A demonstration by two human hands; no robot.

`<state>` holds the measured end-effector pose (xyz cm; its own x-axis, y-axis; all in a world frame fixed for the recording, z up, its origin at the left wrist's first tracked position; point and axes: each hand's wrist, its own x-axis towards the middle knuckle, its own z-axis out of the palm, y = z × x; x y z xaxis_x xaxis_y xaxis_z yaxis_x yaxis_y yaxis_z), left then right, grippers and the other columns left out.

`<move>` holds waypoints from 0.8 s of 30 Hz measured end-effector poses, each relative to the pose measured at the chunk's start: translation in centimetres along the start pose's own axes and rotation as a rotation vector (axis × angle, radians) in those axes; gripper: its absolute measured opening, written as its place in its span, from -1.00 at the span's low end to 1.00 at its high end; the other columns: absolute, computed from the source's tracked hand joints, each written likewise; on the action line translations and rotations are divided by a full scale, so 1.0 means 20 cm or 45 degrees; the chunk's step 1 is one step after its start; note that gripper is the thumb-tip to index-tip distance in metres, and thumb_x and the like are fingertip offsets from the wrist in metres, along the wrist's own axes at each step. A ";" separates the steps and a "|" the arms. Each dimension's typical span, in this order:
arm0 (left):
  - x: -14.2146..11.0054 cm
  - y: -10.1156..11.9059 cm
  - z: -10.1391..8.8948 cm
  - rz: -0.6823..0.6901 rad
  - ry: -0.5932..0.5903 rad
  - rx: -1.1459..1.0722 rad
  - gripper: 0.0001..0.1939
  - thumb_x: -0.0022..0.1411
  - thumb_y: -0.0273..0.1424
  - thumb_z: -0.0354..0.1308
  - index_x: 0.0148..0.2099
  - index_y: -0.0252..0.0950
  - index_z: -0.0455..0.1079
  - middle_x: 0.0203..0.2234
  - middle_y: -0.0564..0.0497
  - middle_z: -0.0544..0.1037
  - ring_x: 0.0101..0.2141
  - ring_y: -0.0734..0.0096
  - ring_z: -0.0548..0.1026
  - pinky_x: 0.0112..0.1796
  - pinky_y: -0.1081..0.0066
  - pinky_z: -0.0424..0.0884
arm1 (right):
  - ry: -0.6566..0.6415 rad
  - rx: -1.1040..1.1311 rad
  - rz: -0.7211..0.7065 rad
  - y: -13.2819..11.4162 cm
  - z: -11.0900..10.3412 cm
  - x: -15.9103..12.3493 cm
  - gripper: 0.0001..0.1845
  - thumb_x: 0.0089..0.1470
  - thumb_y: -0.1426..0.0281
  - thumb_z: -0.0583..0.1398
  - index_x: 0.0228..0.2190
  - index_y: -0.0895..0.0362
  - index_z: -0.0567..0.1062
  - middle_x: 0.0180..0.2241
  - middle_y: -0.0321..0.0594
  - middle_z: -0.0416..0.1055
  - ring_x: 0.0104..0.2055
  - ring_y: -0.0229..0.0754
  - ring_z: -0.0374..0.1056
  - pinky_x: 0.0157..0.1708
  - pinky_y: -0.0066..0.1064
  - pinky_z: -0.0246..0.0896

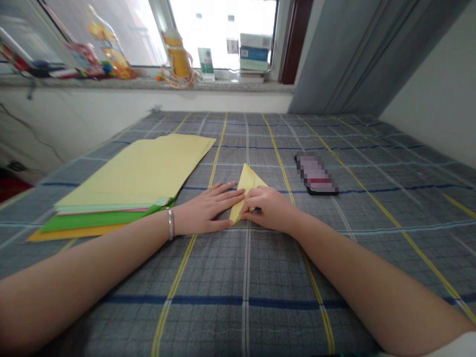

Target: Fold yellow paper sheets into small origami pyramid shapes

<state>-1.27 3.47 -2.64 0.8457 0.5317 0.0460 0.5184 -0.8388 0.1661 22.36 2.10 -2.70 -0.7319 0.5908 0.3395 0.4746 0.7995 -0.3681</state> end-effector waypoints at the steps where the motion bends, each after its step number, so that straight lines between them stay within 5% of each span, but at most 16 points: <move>1: 0.00 -0.01 0.00 0.010 -0.003 -0.020 -0.31 0.30 -0.10 0.00 0.36 -0.29 0.00 0.33 -0.10 0.04 0.33 0.06 -0.13 0.26 -0.02 -0.15 | 0.004 0.007 0.022 0.00 0.00 0.00 -0.90 0.11 0.37 0.21 -0.41 0.07 0.54 -0.32 -0.22 0.50 -0.20 -0.20 0.38 -0.15 -0.30 0.24; 5: 0.00 -0.02 0.00 0.033 0.000 -0.080 -0.36 0.28 -0.21 0.05 0.34 -0.27 0.04 0.31 -0.11 0.09 0.32 0.08 -0.08 0.25 -0.05 -0.15 | 0.015 0.024 0.106 0.01 0.03 0.02 -0.85 0.11 0.35 0.21 -0.48 0.08 0.48 -0.36 -0.24 0.48 -0.24 -0.21 0.37 -0.18 -0.31 0.23; 11: 0.00 0.00 0.01 0.025 0.064 -0.107 -0.56 0.43 -0.23 -0.18 0.27 -0.21 0.15 0.27 -0.04 0.18 0.31 0.21 -0.01 0.26 0.01 -0.12 | -0.012 -0.037 0.214 -0.01 0.05 0.04 -0.86 0.09 0.38 0.21 -0.50 0.09 0.42 -0.41 -0.26 0.45 -0.26 -0.19 0.34 -0.20 -0.33 0.18; 15: 0.00 0.03 0.01 -0.018 0.076 -0.106 -0.46 0.34 -0.12 -0.03 0.27 -0.22 0.11 0.27 -0.07 0.19 0.30 0.12 0.02 0.24 -0.04 -0.08 | -0.003 -0.095 0.216 -0.04 0.04 0.04 -0.87 0.08 0.41 0.20 -0.49 0.10 0.39 -0.40 -0.27 0.43 -0.25 -0.19 0.32 -0.20 -0.33 0.15; 24: 0.01 0.05 0.00 -0.066 0.082 -0.183 -0.45 0.25 -0.22 0.13 0.22 -0.25 0.12 0.22 -0.12 0.25 0.29 0.08 0.04 0.24 -0.08 -0.09 | -0.041 -0.182 0.233 -0.06 0.04 0.04 -0.91 0.10 0.39 0.19 -0.44 0.10 0.39 -0.35 -0.24 0.42 -0.21 -0.16 0.31 -0.19 -0.31 0.13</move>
<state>-0.64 2.70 -2.41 0.8060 0.5840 0.0963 0.5336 -0.7874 0.3085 20.87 1.56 -2.78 -0.6414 0.7254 0.2499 0.6636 0.6880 -0.2938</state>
